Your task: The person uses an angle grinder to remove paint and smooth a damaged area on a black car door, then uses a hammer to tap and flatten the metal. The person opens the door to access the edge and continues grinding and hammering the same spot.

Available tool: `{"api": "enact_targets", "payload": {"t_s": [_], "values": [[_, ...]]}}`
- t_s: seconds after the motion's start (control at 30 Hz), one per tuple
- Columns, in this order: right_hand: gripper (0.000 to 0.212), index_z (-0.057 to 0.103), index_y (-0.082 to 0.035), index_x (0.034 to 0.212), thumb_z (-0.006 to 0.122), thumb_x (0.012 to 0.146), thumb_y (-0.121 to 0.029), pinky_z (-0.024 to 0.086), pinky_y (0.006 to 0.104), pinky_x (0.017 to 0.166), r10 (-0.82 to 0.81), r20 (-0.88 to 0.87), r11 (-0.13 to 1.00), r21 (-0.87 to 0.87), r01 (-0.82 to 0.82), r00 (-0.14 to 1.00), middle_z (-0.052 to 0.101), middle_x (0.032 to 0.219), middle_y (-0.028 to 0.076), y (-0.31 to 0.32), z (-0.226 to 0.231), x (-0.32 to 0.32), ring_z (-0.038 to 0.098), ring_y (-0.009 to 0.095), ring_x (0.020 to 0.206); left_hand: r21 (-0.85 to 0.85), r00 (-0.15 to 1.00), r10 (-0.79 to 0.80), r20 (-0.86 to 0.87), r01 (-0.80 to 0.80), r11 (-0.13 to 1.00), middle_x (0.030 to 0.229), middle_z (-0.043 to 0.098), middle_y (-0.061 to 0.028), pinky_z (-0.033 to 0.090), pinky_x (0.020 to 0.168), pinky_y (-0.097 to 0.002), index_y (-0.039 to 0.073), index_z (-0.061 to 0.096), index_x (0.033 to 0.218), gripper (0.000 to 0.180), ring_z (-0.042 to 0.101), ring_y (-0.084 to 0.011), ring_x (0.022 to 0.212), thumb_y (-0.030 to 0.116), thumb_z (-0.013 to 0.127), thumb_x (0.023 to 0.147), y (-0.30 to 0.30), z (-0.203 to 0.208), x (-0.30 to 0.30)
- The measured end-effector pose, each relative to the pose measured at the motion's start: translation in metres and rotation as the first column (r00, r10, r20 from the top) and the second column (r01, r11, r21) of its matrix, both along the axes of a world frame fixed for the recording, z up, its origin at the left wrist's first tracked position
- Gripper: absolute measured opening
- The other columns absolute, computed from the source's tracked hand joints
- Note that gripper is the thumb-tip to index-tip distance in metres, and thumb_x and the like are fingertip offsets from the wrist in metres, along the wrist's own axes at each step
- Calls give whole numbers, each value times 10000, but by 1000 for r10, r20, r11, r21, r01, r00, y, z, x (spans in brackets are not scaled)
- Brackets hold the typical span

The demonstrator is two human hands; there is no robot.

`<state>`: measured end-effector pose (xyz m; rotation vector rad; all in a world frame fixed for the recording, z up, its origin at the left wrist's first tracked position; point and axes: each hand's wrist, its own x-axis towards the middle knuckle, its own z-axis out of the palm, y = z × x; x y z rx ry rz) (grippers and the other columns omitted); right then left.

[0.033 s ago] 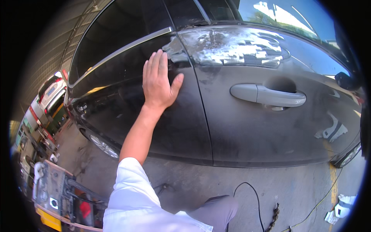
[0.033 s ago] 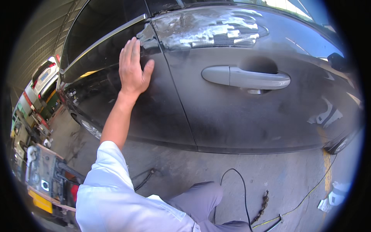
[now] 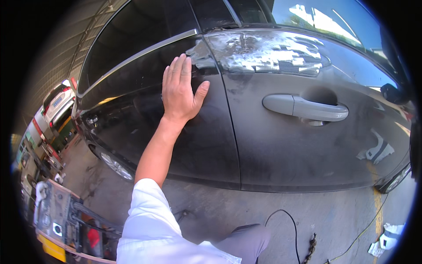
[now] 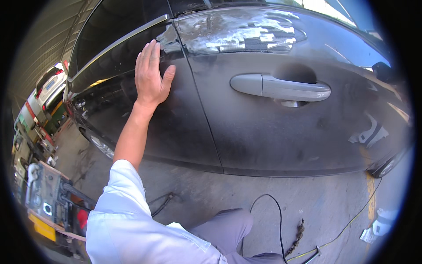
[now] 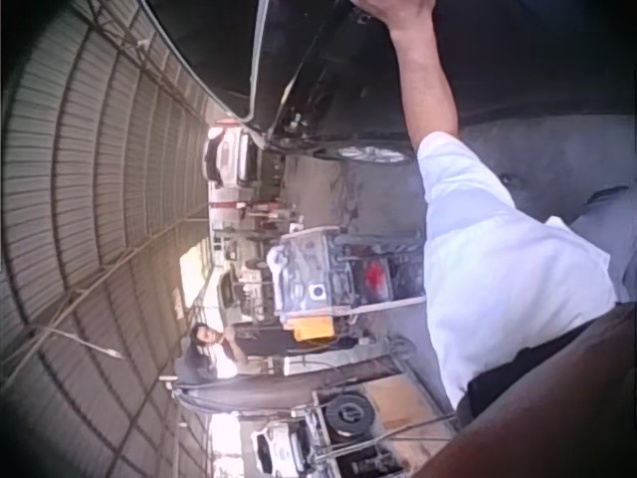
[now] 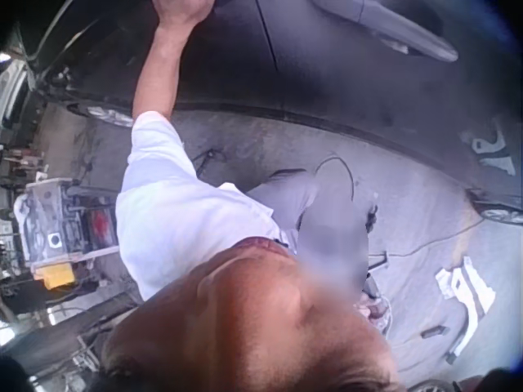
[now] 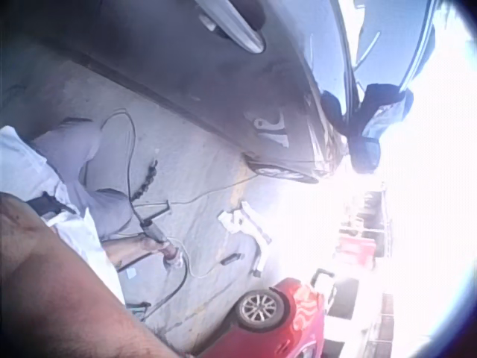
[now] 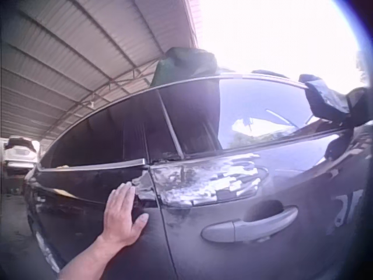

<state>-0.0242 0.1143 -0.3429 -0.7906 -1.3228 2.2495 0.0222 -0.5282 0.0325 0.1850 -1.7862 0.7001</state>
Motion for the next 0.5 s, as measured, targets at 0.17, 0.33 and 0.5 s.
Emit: {"api": "enact_targets", "payload": {"t_s": [0.17,0.33,0.5], "values": [[432,615,-90,1219,667,981,-446,547,431,906,30,-58,999,21,-29,998,663,1107,72,-19,8,-14,652,245,985,-58,964,-161,213,177,982,1500,563,-211,358,1196,-527,28,603,1426,720,508,-412,1408,559,634,941,5,-7,18],[449,608,-85,1228,679,966,-442,550,433,897,54,-74,998,21,-52,996,662,1097,82,-27,19,-18,653,251,975,-23,975,-86,204,93,995,1418,622,-227,399,1166,-507,-23,651,1326,646,560,-405,1348,493,659,937,3,12,38],[466,600,-79,1238,690,952,-437,553,436,888,62,-79,998,22,-60,995,660,1088,93,-29,12,-15,655,256,965,-37,999,0,54,2,999,1373,647,-226,390,1156,-528,-24,666,1324,665,550,-423,1338,503,684,917,-6,18,24]]}}
